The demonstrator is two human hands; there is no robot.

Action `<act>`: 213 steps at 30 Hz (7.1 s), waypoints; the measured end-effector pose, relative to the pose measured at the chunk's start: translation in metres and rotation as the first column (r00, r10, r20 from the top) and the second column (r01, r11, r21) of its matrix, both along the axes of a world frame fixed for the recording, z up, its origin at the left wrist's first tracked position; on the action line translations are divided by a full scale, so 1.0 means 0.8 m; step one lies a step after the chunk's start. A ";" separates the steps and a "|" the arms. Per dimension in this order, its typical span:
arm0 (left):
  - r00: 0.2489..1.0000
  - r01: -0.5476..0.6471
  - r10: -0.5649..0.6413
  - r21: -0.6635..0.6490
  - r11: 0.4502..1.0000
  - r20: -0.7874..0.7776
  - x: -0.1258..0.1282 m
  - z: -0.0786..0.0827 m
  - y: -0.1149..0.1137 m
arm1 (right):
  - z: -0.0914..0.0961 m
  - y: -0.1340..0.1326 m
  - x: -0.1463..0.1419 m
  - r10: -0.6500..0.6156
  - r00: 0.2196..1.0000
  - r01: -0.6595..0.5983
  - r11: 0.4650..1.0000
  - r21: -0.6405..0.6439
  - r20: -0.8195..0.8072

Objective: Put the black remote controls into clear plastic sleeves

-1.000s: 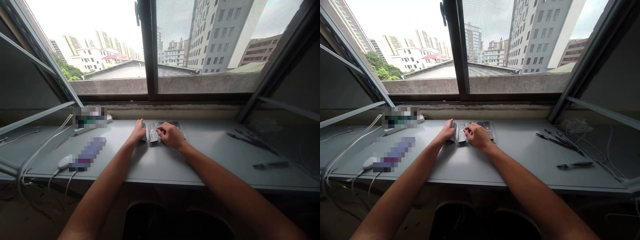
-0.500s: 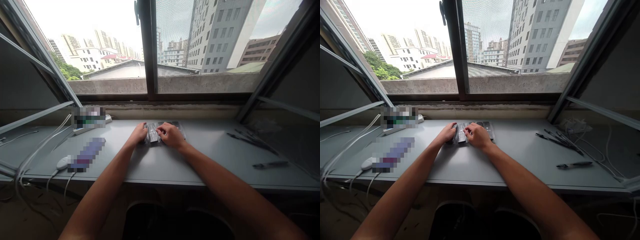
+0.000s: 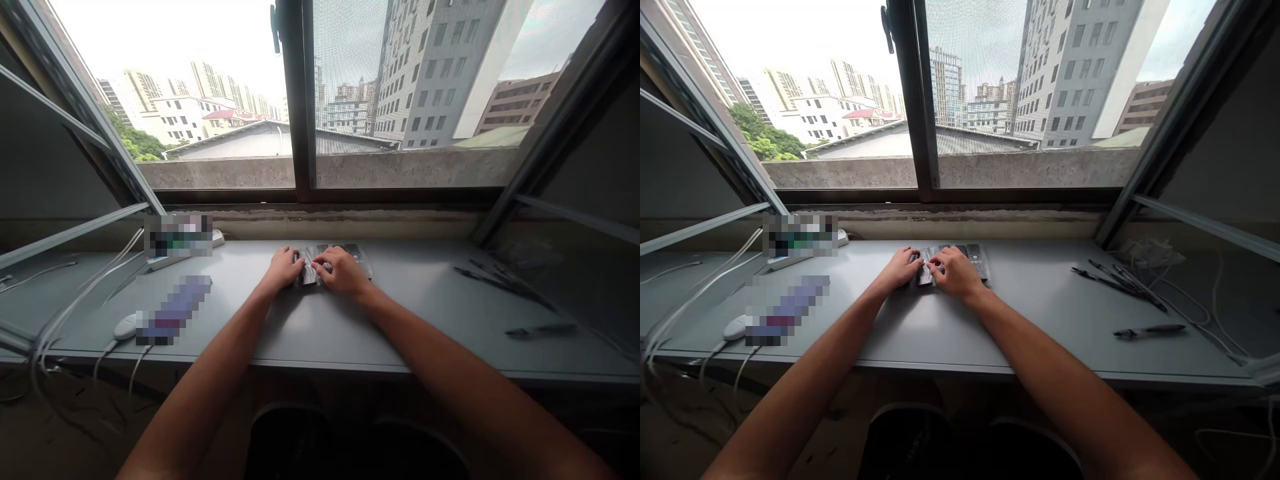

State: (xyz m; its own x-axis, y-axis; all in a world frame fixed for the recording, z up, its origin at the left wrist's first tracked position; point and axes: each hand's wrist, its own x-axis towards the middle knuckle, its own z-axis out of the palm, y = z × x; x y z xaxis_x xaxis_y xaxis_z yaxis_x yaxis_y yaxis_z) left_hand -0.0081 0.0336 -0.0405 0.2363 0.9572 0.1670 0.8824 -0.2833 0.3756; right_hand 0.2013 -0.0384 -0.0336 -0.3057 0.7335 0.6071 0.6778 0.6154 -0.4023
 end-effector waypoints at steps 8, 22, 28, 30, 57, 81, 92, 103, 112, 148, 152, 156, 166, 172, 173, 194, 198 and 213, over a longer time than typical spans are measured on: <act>0.998 0.050 -0.051 -0.014 0.999 -0.032 0.002 -0.001 -0.004 | -0.014 0.010 0.005 0.088 0.994 -0.090 0.996 0.022 0.069; 0.983 0.169 -0.160 0.106 0.980 -0.088 0.008 0.001 -0.015 | -0.018 0.009 0.005 0.171 0.961 -0.161 0.985 -0.064 0.217; 0.979 0.179 -0.160 0.156 0.971 -0.129 0.009 -0.010 -0.017 | -0.018 0.009 0.003 0.146 0.957 -0.141 0.989 -0.035 0.251; 0.979 0.178 -0.156 0.171 0.969 -0.132 0.008 -0.013 -0.016 | -0.016 0.008 0.005 0.150 0.949 -0.148 0.989 -0.029 0.279; 0.983 0.162 -0.152 0.107 0.981 -0.099 0.013 0.004 -0.032 | -0.016 -0.001 0.001 0.123 0.940 -0.128 0.992 -0.007 0.317; 0.990 0.137 -0.142 0.155 0.978 0.022 0.002 0.010 -0.025 | 0.022 0.026 0.022 -0.100 0.991 0.109 0.988 0.112 -0.086; 0.999 0.036 -0.036 0.134 0.990 0.001 0.002 0.004 -0.022 | -0.004 0.051 0.124 -0.436 0.871 0.491 0.799 -0.348 0.226; 0.999 0.021 -0.027 0.153 0.988 0.031 0.007 0.004 -0.028 | -0.008 0.041 0.128 -0.347 0.928 0.366 0.798 -0.479 0.132; 0.988 0.044 -0.079 0.240 0.970 0.136 0.010 0.007 -0.031 | 0.008 0.027 0.115 -0.454 0.883 0.446 0.728 -0.522 0.121; 0.106 0.388 0.098 -0.132 0.912 0.990 0.026 0.037 -0.038 | 0.031 -0.036 0.039 -0.077 0.588 -0.763 0.278 -0.584 -0.805; 0.156 0.325 0.137 -0.181 0.928 0.978 0.022 0.034 -0.034 | 0.025 -0.035 0.039 -0.049 0.612 -0.762 0.231 -0.605 -0.789; 0.237 0.282 0.112 -0.178 0.943 0.965 0.017 0.033 -0.030 | 0.024 -0.039 0.037 -0.047 0.625 -0.757 0.206 -0.620 -0.779; 0.164 0.530 0.095 -0.169 0.831 0.982 0.021 0.050 -0.047 | 0.022 -0.044 0.029 -0.066 0.568 -0.787 0.247 -0.565 -0.820; 0.191 0.546 0.065 -0.161 0.822 0.979 0.020 0.049 -0.047 | 0.016 -0.042 0.029 -0.054 0.579 -0.785 0.231 -0.574 -0.814; 0.190 0.551 0.068 -0.164 0.818 0.979 0.020 0.050 -0.047 | 0.015 -0.042 0.029 -0.048 0.579 -0.787 0.225 -0.574 -0.814; 0.239 0.472 -0.003 -0.114 0.874 0.971 0.017 0.043 -0.042 | 0.013 -0.042 0.025 -0.047 0.579 -0.787 0.232 -0.572 -0.814; 0.264 0.452 -0.047 -0.080 0.888 0.963 0.017 0.043 -0.043 | 0.011 -0.042 0.025 -0.001 0.578 -0.792 0.243 -0.560 -0.816; 0.351 0.504 -0.175 -0.028 0.863 0.920 0.023 0.048 -0.056 | 0.015 -0.044 0.024 -0.018 0.579 -0.775 0.299 -0.557 -0.815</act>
